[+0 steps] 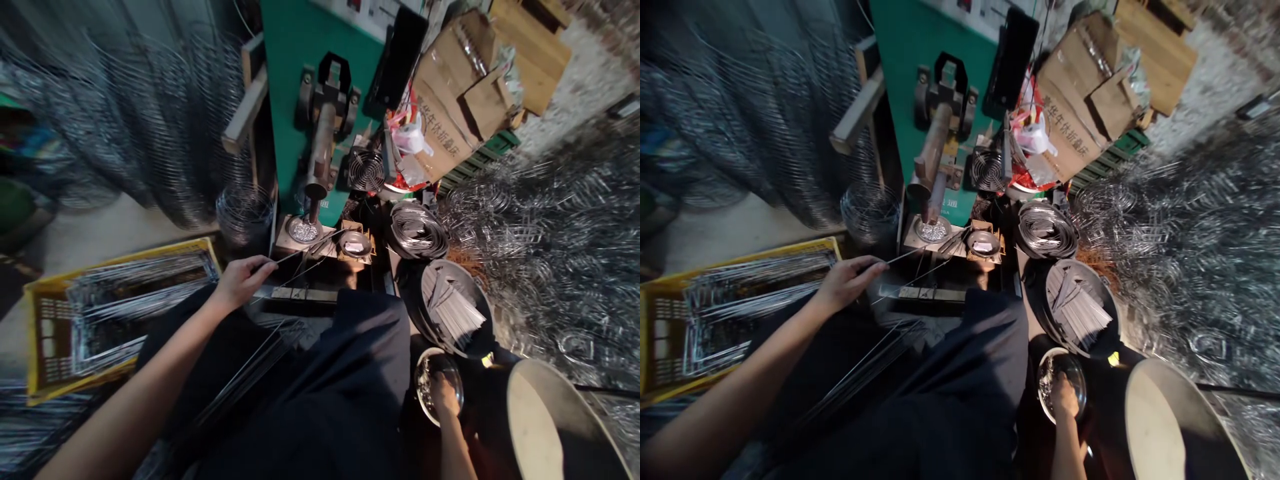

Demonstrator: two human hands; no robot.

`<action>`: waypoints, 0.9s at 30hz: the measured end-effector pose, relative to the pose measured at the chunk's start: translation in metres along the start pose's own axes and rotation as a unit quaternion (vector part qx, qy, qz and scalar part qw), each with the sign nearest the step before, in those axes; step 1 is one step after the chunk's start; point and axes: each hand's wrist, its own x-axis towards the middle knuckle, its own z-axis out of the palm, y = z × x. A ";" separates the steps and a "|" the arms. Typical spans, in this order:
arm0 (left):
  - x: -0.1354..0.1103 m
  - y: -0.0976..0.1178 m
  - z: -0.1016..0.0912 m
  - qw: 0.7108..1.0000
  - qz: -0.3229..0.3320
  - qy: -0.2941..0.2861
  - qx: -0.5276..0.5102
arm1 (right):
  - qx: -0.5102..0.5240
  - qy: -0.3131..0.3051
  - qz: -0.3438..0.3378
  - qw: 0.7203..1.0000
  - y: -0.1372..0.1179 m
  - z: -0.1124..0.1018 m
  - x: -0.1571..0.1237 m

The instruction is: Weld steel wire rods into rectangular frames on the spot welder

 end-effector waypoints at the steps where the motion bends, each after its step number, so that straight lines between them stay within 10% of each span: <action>1: 0.001 0.001 0.001 1.000 0.003 0.000 0.003 | -0.007 0.004 0.016 1.000 0.003 -0.008 0.002; 7: 0.006 0.005 0.019 0.999 0.043 -0.012 0.013 | 0.014 0.057 0.002 0.998 0.000 -0.054 0.010; 13: 0.006 0.007 0.028 0.997 0.075 -0.011 0.018 | 0.233 0.180 -0.137 0.946 -0.070 -0.095 -0.004; 17: 0.003 0.011 0.027 0.997 0.075 -0.009 0.010 | 0.477 0.065 -0.210 0.851 -0.127 -0.112 -0.030; 23: -0.008 0.015 0.015 0.997 0.074 -0.003 0.010 | 0.288 0.035 -0.292 0.911 -0.166 -0.137 -0.071; 27: -0.014 0.017 0.012 0.996 0.085 0.026 0.016 | 0.344 0.027 -0.360 0.867 -0.236 -0.149 -0.089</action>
